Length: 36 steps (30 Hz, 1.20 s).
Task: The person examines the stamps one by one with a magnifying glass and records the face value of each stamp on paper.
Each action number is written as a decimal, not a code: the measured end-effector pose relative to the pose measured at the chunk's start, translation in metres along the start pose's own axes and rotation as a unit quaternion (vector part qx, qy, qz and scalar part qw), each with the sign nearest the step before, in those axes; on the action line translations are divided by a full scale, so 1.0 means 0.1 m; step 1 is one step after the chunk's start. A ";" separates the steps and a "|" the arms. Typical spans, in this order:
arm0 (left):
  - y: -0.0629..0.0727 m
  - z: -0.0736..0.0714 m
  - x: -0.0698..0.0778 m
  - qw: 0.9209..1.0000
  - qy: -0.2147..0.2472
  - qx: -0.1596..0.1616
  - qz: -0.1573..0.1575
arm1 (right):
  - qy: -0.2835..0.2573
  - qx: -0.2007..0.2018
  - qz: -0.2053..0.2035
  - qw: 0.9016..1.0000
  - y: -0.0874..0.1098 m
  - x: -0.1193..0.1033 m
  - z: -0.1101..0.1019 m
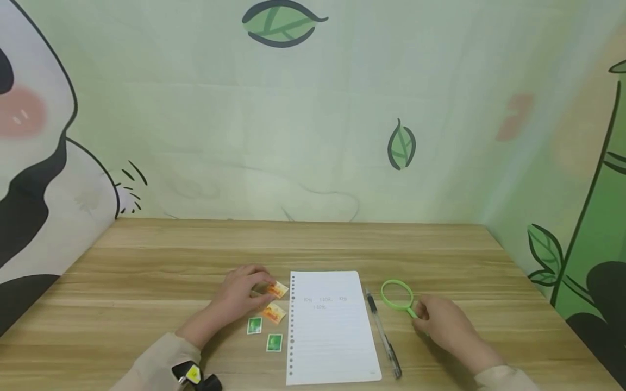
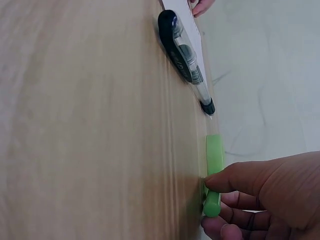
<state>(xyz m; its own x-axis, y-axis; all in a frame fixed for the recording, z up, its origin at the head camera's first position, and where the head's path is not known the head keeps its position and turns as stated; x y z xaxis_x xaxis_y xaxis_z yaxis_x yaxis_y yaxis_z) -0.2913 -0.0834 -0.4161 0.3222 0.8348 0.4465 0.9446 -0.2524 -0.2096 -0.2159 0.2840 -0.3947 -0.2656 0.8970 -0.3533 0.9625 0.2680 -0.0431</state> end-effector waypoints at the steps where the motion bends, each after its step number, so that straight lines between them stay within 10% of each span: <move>1: 0.00 0.00 0.00 1.000 0.002 -0.001 -0.001 | -0.002 0.000 0.001 1.000 0.00 0.00 0.00; 36: 0.00 0.01 0.00 1.000 -0.001 -0.004 -0.008 | 0.036 0.032 -0.081 0.996 -0.49 -0.61 -0.37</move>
<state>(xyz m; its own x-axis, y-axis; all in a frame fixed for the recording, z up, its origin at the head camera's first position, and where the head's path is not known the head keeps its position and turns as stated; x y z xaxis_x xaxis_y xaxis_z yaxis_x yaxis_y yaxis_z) -0.2914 -0.0829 -0.4165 0.3067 0.8400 0.4476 0.9502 -0.2428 -0.1955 -0.2486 0.2297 -0.3363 -0.4186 0.8675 -0.2686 0.9077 0.3902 -0.1544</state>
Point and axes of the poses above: each hand's wrist, its own y-axis away from the middle knuckle, its own z-axis out of the palm, x = y × z, the point moved 5 cm from there along -y, towards the middle knuckle, and after that the axes turned 11 degrees about -z, right-handed, at the moved point
